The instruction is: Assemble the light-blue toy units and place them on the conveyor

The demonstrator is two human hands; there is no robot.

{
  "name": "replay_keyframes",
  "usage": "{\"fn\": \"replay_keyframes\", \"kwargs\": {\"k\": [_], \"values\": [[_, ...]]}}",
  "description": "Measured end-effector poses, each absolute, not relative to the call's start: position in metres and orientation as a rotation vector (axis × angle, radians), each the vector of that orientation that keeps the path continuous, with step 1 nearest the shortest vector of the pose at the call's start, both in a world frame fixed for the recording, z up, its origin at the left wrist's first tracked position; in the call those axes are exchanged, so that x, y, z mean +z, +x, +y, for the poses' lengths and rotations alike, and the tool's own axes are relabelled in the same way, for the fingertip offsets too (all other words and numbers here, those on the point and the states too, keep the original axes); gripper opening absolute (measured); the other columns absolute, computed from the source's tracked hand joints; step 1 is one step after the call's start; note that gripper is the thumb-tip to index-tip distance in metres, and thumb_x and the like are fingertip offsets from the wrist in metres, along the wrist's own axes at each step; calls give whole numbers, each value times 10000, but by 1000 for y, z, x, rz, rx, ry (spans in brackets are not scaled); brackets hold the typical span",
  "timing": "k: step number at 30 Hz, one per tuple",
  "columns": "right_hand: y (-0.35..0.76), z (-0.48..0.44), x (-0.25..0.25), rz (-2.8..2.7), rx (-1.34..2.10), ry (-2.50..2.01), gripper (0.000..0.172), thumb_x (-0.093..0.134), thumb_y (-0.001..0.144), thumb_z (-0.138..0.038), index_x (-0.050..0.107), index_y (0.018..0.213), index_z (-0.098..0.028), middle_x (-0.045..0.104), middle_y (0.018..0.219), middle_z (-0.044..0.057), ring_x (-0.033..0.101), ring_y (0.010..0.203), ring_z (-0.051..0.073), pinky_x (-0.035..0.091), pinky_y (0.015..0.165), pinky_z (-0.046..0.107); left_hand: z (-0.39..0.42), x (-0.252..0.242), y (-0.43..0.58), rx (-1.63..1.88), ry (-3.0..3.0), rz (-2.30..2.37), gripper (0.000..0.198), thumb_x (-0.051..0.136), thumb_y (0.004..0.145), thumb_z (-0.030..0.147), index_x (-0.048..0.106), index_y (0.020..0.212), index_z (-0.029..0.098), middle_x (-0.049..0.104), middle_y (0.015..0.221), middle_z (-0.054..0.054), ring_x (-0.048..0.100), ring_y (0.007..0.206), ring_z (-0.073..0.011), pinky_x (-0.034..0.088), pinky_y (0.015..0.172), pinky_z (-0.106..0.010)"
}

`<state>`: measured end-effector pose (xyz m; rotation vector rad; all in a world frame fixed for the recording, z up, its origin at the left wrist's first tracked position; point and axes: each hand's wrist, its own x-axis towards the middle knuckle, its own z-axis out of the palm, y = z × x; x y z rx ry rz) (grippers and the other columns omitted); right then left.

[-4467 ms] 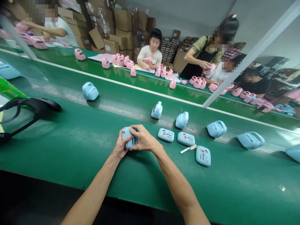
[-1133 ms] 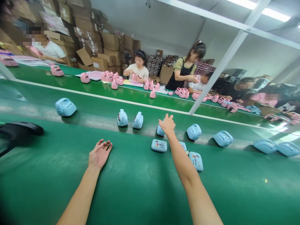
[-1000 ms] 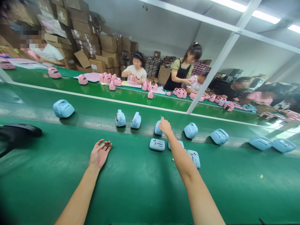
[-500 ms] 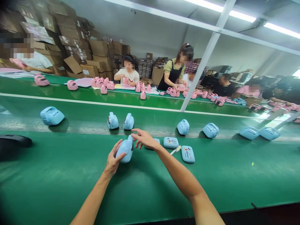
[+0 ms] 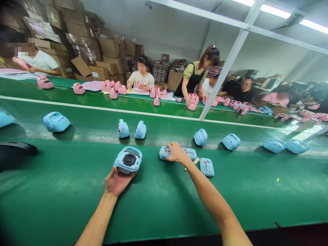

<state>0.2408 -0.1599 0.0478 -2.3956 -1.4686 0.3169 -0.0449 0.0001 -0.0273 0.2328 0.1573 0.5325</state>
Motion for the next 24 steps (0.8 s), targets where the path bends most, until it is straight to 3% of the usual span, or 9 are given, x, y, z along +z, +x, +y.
{"fn": "replay_keyframes", "kwargs": {"k": [2, 7, 9, 12, 17, 24], "values": [[246, -160, 51, -1383, 375, -2340, 640, 876, 658, -309, 659, 1230, -123, 633, 1213, 177, 584, 1151, 332, 428, 1033, 432, -1, -27, -45, 569, 238, 204, 564, 731, 865, 291, 569, 1405, 314, 718, 1283, -116, 681, 1155, -347, 474, 1044, -632], [230, -158, 46, -1189, 658, -2032, 470, 649, 863, -462, 652, 1223, -160, 693, 1078, 93, 666, 1006, 238, 525, 880, 360, -1, -20, -45, 640, 230, 285, 603, 707, 889, 427, 529, 1443, 271, 708, 1295, -128, 634, 1232, -389, 459, 1045, -677], [204, -150, 38, -1122, 820, -1822, 489, 554, 911, -499, 630, 1259, -164, 686, 1032, 74, 679, 976, 217, 541, 828, 329, -1, -19, -44, 645, 239, 355, 616, 710, 892, 413, 519, 1451, 242, 714, 1279, -135, 652, 1214, -361, 479, 1061, -616], [154, -133, 29, -991, 965, -1554, 613, 646, 846, -537, 578, 1351, -197, 650, 985, 48, 664, 897, 203, 546, 805, 334, -3, -23, -40, 684, 280, 498, 575, 719, 896, 350, 540, 1428, 226, 746, 1207, -108, 709, 1115, -286, 534, 1038, -482], [89, -106, 35, -1205, 526, -1773, 698, 756, 798, -513, 561, 1421, -266, 605, 1053, 66, 613, 914, 227, 535, 906, 414, -5, -32, -37, 728, 422, 482, 658, 784, 838, 405, 541, 1421, 222, 747, 1198, -88, 718, 1078, -240, 563, 987, -356], [68, -100, 39, -1399, 199, -1959, 649, 717, 845, -550, 582, 1407, -256, 587, 1062, 102, 610, 969, 270, 546, 899, 420, -10, -31, -42, 778, 528, 463, 733, 895, 706, 334, 581, 1358, 223, 744, 1191, -79, 714, 1070, -262, 563, 969, -363]]}}
